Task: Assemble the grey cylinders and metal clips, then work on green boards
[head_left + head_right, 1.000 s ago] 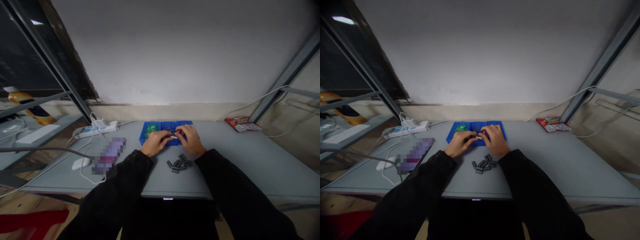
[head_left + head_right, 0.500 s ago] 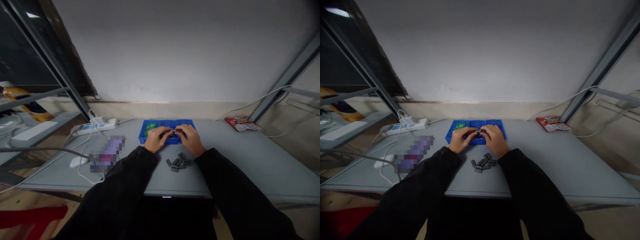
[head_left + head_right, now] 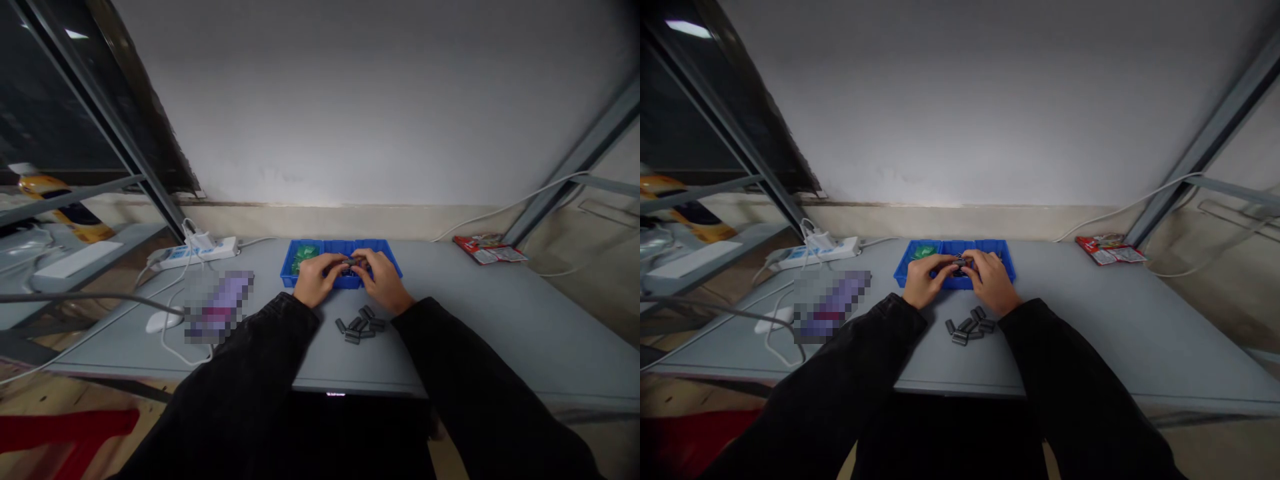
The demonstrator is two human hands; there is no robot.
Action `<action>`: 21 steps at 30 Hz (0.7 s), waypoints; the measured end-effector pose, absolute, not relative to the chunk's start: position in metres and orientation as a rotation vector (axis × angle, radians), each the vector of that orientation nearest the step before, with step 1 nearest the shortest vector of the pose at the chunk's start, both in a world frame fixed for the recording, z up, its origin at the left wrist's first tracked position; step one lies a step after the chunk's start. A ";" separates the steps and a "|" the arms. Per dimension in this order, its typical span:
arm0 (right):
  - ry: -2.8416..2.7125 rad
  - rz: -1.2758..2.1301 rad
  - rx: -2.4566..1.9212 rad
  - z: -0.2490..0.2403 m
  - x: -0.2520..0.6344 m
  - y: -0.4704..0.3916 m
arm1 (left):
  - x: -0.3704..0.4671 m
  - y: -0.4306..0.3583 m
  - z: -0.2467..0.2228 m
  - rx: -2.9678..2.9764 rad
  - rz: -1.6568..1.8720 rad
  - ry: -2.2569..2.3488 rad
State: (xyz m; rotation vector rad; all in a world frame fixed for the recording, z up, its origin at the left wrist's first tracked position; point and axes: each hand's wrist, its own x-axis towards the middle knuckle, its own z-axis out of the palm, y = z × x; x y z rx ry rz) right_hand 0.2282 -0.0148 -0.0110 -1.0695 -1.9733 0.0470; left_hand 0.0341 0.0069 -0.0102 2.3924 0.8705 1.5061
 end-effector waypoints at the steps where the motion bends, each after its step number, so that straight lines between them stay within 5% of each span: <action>1: -1.979 0.043 -1.072 -0.011 0.228 -0.015 | 0.034 0.007 -0.010 2.397 1.493 0.859; 21: -2.019 0.014 -1.055 -0.014 0.229 -0.011 | 0.033 0.006 -0.008 2.405 1.456 0.858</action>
